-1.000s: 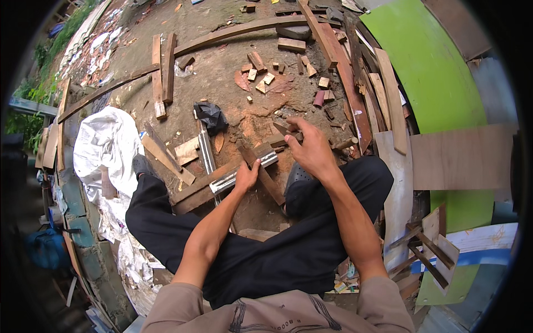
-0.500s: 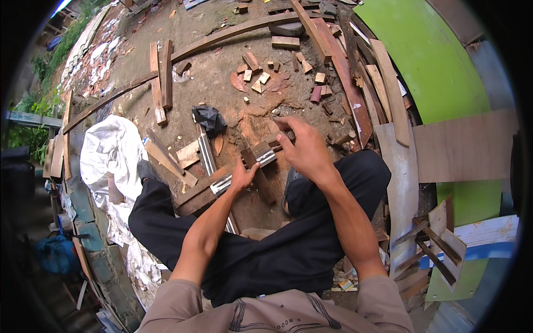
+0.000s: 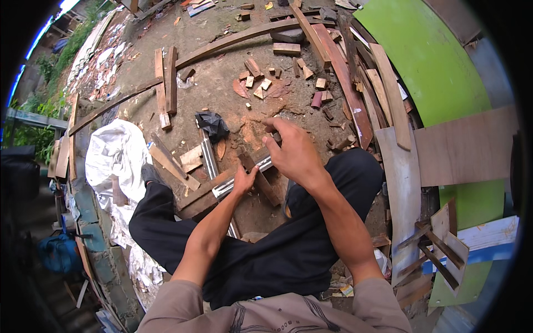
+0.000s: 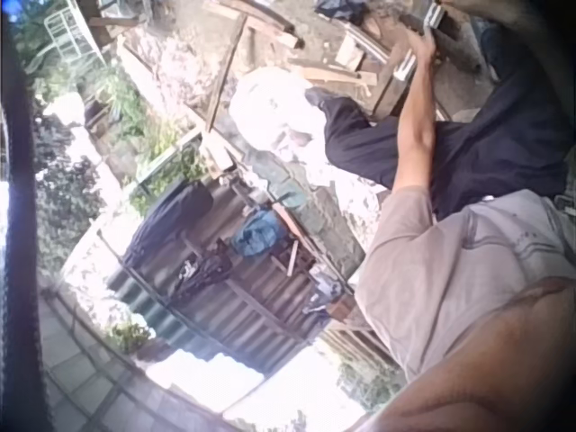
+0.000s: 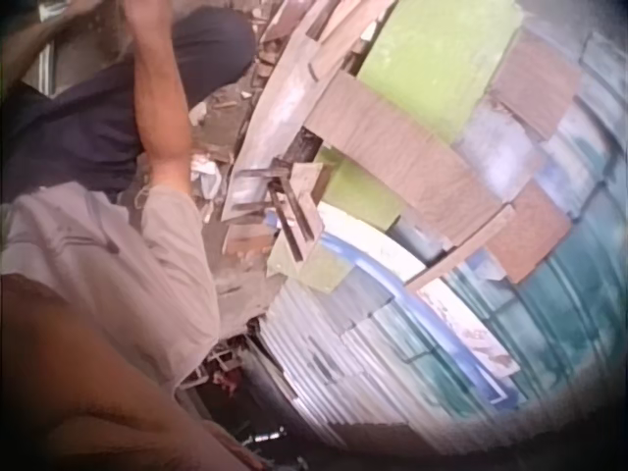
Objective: The person sits on the ground and uses a chisel to shape a small piece of wood. They hold the wood with one hand and strike the chisel with the other, repeatedly removing shavings.
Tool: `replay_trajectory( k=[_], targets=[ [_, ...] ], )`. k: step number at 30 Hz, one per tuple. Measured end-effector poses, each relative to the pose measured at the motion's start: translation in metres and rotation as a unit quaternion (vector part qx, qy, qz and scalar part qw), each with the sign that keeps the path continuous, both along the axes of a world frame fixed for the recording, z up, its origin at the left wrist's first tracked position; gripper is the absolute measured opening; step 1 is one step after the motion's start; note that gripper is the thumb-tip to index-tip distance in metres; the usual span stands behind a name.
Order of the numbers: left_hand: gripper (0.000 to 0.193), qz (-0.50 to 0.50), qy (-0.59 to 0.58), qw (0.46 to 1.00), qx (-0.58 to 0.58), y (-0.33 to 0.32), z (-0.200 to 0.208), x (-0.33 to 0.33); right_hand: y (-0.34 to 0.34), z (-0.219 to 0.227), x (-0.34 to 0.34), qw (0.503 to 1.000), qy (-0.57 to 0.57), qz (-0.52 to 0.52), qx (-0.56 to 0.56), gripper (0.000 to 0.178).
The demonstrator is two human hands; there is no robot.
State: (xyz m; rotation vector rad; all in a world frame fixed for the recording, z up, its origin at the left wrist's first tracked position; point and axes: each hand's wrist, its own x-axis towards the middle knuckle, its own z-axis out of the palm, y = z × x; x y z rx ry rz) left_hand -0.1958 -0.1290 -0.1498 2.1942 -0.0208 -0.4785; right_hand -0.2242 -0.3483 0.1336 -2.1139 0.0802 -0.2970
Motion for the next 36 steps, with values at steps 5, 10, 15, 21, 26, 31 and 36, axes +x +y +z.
replay_trajectory(
  k=[5, 10, 15, 21, 26, 31, 36],
  targets=[
    [0.084, -0.063, 0.045, 0.993, 0.084, 0.015, -0.004, 0.019, 0.002, 0.001, 0.008, 1.000, 0.020, 0.013, 0.010, 0.034],
    [0.086, -0.094, -0.018, 0.982, 0.166, 0.041, 0.013, 0.023, 0.010, -0.007, 0.023, 0.999, 0.010, 0.043, -0.020, 0.044],
    [0.056, -0.082, 0.060, 0.977, 0.186, 0.041, 0.070, 0.019, 0.000, -0.007, 0.031, 0.999, 0.035, 0.027, -0.018, 0.060],
    [0.051, -0.037, -0.010, 0.971, 0.237, 0.064, 0.064, 0.009, 0.001, 0.000, 0.024, 0.996, 0.079, 0.031, -0.002, 0.062],
    [0.042, 0.007, -0.046, 0.967, 0.249, 0.088, 0.057, 0.007, 0.002, 0.004, 0.022, 0.995, 0.088, -0.024, -0.026, 0.050],
    [0.042, 0.062, -0.046, 0.980, 0.182, 0.106, 0.060, -0.006, 0.002, 0.008, 0.018, 0.993, 0.107, -0.046, -0.037, 0.043],
    [0.050, 0.036, -0.076, 0.988, 0.133, 0.104, 0.060, -0.007, 0.002, 0.004, 0.016, 0.991, 0.107, -0.047, -0.063, 0.033]
  ],
)
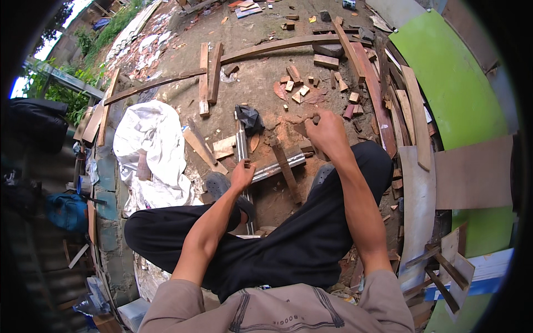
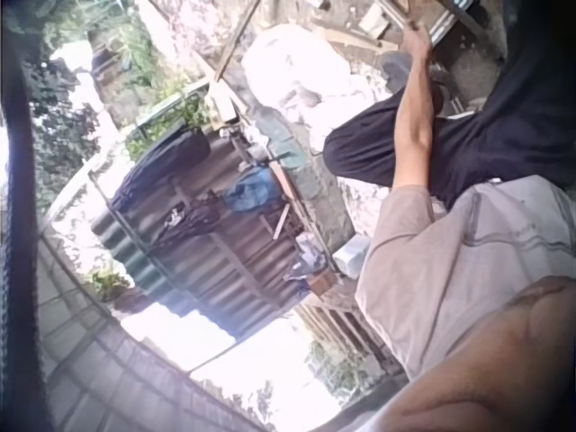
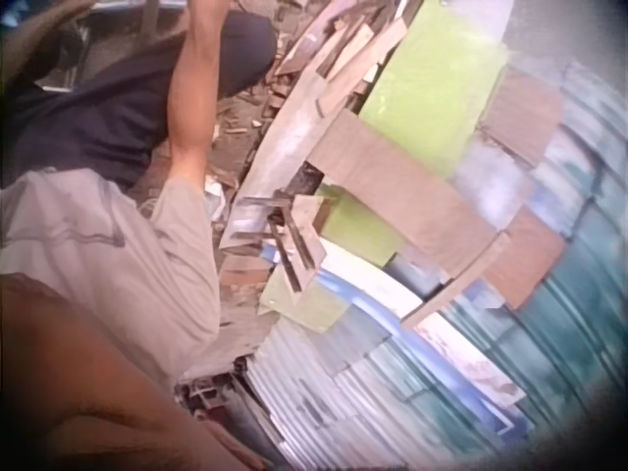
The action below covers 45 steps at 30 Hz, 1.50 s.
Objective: The person sits on the ground and uses a chisel to shape a small piece of wood. They hold the wood with one hand and strike the chisel with the other, repeatedly removing shavings.
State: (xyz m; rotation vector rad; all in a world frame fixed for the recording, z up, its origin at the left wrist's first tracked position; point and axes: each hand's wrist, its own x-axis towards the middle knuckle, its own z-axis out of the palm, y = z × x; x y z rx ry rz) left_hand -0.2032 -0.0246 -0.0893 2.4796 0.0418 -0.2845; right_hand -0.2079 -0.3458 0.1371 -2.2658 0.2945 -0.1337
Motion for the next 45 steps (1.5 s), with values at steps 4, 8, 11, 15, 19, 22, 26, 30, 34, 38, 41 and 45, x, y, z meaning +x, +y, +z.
replay_trajectory(
  k=[4, 8, 11, 15, 19, 22, 26, 30, 34, 38, 41, 45],
  targets=[
    [0.056, -0.010, 0.001, 0.999, -0.054, -0.024, 0.007, 0.009, 0.005, 0.000, -0.009, 0.999, -0.038, -0.007, -0.029, 0.034],
    [0.068, -0.079, 0.001, 0.995, -0.058, -0.051, 0.017, 0.020, 0.006, -0.001, -0.014, 0.999, -0.036, -0.016, -0.025, 0.034],
    [0.086, -0.108, 0.046, 0.989, -0.088, -0.064, 0.012, 0.032, 0.006, -0.002, -0.018, 0.999, -0.024, -0.015, -0.029, 0.036],
    [0.104, -0.162, 0.039, 0.986, -0.015, -0.068, -0.016, 0.048, 0.005, -0.010, -0.022, 0.998, -0.044, -0.010, -0.050, 0.037],
    [0.098, -0.170, 0.050, 0.984, -0.015, -0.069, -0.029, 0.057, 0.006, -0.007, -0.027, 0.998, -0.039, -0.004, -0.047, 0.037],
    [0.092, -0.162, 0.097, 0.982, -0.020, -0.073, -0.018, 0.054, 0.007, -0.001, -0.035, 0.999, -0.027, -0.011, -0.038, 0.039],
    [0.090, -0.181, 0.088, 0.979, 0.012, -0.075, 0.004, 0.056, 0.004, 0.005, -0.048, 0.999, 0.010, -0.049, 0.010, 0.041],
    [0.087, -0.191, 0.092, 0.977, 0.036, -0.077, 0.009, 0.060, 0.000, 0.014, -0.062, 0.997, 0.015, -0.069, 0.037, 0.043],
    [0.084, -0.184, 0.099, 0.978, 0.002, -0.068, -0.006, 0.068, 0.002, 0.048, -0.081, 0.999, 0.016, -0.030, 0.038, 0.050],
    [0.086, -0.180, 0.105, 0.978, 0.001, -0.072, -0.004, 0.070, 0.003, 0.073, -0.106, 0.999, -0.020, -0.003, 0.029, 0.054],
    [0.087, -0.190, 0.081, 0.978, -0.004, -0.081, -0.004, 0.071, 0.008, 0.063, -0.121, 0.996, -0.064, -0.014, 0.054, 0.049],
    [0.081, -0.206, 0.074, 0.975, -0.021, -0.066, -0.025, 0.070, 0.039, 0.027, -0.134, 0.992, -0.114, -0.010, 0.061, 0.036]
  ],
)
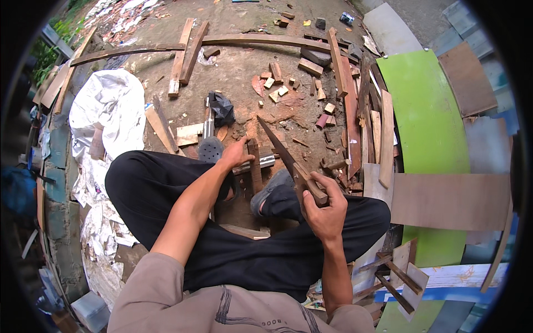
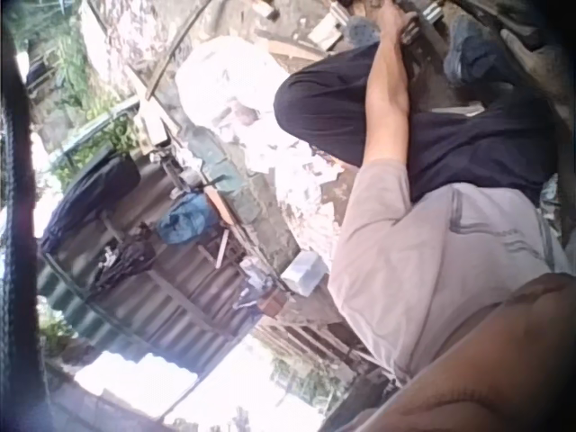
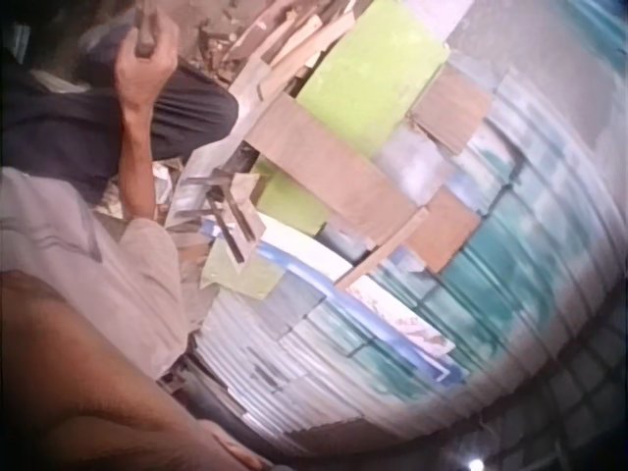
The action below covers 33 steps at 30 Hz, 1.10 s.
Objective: The person sits on the ground and uses a chisel to shape a small piece of wood. They hold the wood with one hand and strike the chisel with the other, repeatedly removing shavings.
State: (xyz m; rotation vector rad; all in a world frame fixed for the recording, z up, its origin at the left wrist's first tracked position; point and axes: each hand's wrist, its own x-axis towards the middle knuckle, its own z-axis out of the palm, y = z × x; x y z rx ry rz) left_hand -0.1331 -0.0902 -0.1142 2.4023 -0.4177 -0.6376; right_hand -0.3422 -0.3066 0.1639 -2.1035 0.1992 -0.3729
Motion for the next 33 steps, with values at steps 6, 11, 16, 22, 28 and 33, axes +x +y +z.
replay_trajectory(
  k=[6, 11, 16, 22, 28, 33],
  targets=[
    [0.065, 0.043, 0.050, 0.994, -0.087, 0.009, -0.008, 0.004, 0.043, -0.048, -0.019, 0.999, -0.045, 0.006, -0.006, 0.032],
    [0.055, 0.127, 0.036, 0.986, -0.101, -0.001, -0.002, -0.006, 0.053, -0.065, -0.028, 0.999, -0.043, 0.016, -0.025, 0.034],
    [0.050, 0.171, 0.024, 0.977, -0.122, -0.012, -0.002, -0.009, 0.054, -0.070, -0.036, 1.000, -0.017, 0.013, -0.018, 0.043],
    [0.044, 0.200, 0.069, 0.944, -0.255, 0.000, -0.030, 0.003, 0.069, -0.065, -0.045, 0.975, 0.123, -0.065, 0.176, 0.059],
    [0.043, 0.281, 0.177, 0.900, -0.282, -0.016, -0.017, -0.004, 0.068, -0.070, -0.051, 0.980, 0.168, -0.023, 0.103, 0.063],
    [0.040, 0.306, 0.187, 0.890, -0.282, -0.016, -0.016, -0.006, 0.077, -0.072, -0.056, 0.973, 0.195, 0.017, 0.124, 0.062]
  ],
)
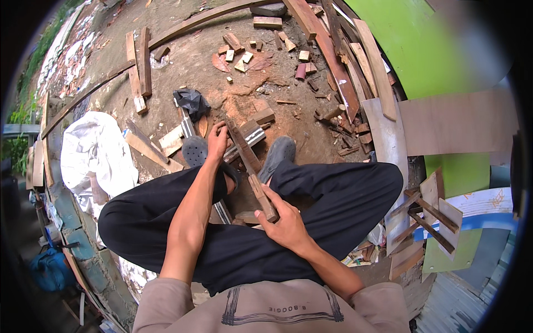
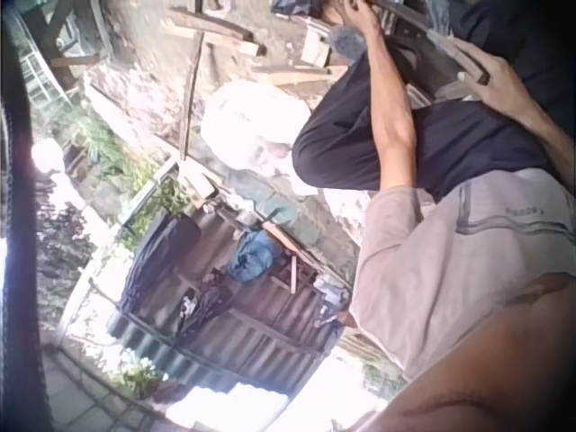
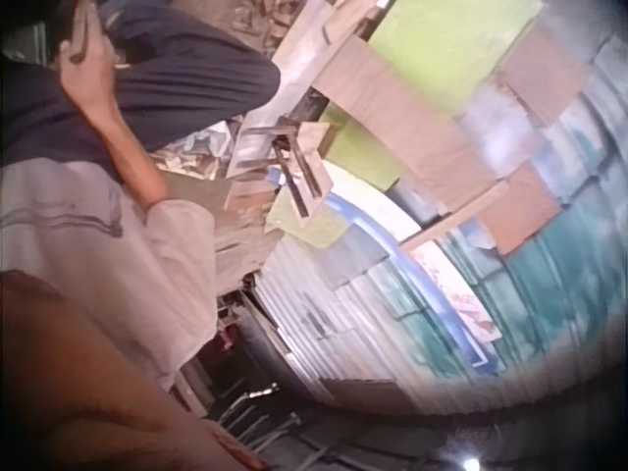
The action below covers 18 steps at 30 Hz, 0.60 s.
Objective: The person sits on the ground and uses a chisel to shape a small piece of wood. They hold the wood with one hand and strike the chisel with the other, repeatedly removing shavings.
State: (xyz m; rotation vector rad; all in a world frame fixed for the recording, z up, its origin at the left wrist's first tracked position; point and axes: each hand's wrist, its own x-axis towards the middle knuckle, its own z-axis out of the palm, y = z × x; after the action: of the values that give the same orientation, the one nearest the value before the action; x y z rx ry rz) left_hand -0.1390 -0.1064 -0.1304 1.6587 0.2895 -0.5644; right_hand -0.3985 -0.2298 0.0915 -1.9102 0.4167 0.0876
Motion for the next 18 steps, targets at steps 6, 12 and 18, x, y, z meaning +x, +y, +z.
replay_trajectory(
  k=[6, 12, 18],
  targets=[
    [0.041, -0.013, 0.006, 1.000, 0.016, -0.004, 0.003, -0.004, 0.005, -0.013, -0.005, 0.998, -0.069, 0.006, 0.003, 0.065],
    [0.052, -0.017, 0.028, 0.999, -0.019, 0.005, -0.029, 0.002, 0.001, -0.001, -0.001, 0.998, -0.022, -0.027, 0.047, 0.062],
    [0.063, -0.089, 0.056, 0.994, 0.019, -0.012, -0.021, -0.004, -0.009, 0.000, 0.005, 0.996, -0.016, -0.067, 0.049, 0.057]
  ],
)
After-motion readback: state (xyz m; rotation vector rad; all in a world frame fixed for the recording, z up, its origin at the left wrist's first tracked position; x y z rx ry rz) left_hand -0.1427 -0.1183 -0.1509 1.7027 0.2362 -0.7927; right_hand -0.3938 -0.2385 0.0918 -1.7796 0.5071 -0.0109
